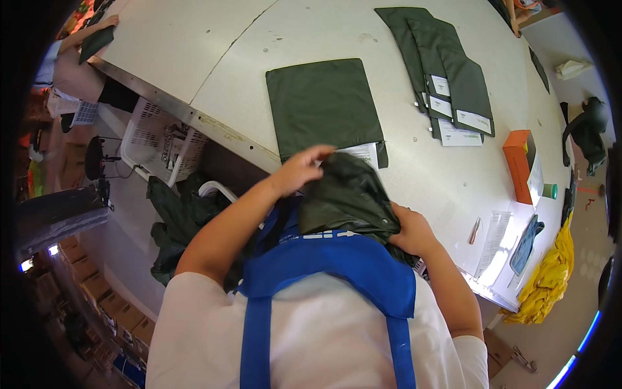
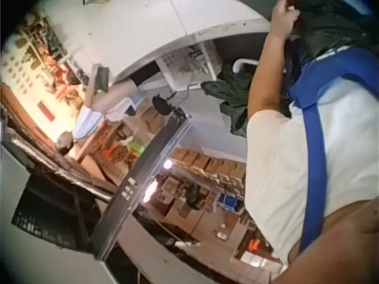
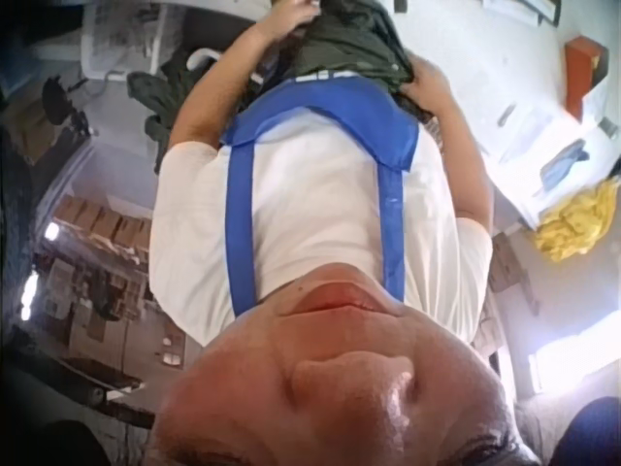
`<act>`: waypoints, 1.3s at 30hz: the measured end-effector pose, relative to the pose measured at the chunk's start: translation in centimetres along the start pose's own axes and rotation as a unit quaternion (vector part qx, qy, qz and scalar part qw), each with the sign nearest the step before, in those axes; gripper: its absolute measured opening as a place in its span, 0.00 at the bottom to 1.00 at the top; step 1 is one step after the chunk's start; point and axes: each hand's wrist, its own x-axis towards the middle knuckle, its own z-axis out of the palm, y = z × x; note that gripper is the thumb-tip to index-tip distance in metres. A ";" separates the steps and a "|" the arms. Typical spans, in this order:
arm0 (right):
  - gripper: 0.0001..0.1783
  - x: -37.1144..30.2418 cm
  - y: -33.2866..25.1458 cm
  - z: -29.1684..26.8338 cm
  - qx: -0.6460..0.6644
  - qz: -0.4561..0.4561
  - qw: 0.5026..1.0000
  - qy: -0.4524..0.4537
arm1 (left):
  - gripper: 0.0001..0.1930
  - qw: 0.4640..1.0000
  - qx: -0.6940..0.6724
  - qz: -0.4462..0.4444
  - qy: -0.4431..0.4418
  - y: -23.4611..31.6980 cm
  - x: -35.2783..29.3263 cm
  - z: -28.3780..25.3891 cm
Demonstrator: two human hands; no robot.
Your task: The person folds a green jacket on a white table. They smooth the fabric, fold the sleeves and body, and trim loose threads with scissors. The jacket is folded into a compact rectangle and placed on the table.
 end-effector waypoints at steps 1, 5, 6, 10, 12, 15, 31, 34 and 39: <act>0.42 -0.1 0.4 0.1 0.022 0.009 1.000 0.017 | 0.24 0.996 0.033 0.075 0.045 0.0 1.3 -0.4; 0.38 -0.4 1.3 -1.8 0.081 0.099 0.987 0.096 | 0.28 0.760 0.612 0.165 0.142 -2.1 3.4 -0.6; 0.36 -0.5 2.0 -2.2 0.090 0.103 0.983 0.119 | 0.28 0.750 0.625 0.180 0.124 -2.4 3.6 -0.7; 0.35 0.0 3.1 -4.1 0.109 0.101 0.980 0.131 | 0.20 0.724 0.659 0.204 0.011 -1.7 3.8 -2.4; 0.35 0.5 2.5 -4.9 0.075 0.094 0.987 0.106 | 0.16 0.726 0.658 0.200 -0.008 -1.2 4.1 -2.8; 0.37 1.5 0.9 -5.0 0.033 0.036 0.998 0.039 | 0.12 0.738 0.637 0.220 0.040 0.8 4.5 -2.9; 0.42 4.3 0.2 0.2 0.050 0.207 0.955 0.205 | 0.09 0.832 0.482 0.265 0.070 6.5 0.8 6.7; 0.44 4.8 -1.2 0.5 0.071 0.207 0.956 0.196 | 0.11 0.830 0.488 0.266 0.044 5.6 1.1 9.0; 0.45 3.9 -2.6 0.8 0.018 0.174 0.956 0.234 | 0.11 0.760 0.570 0.289 0.119 10.5 3.5 9.4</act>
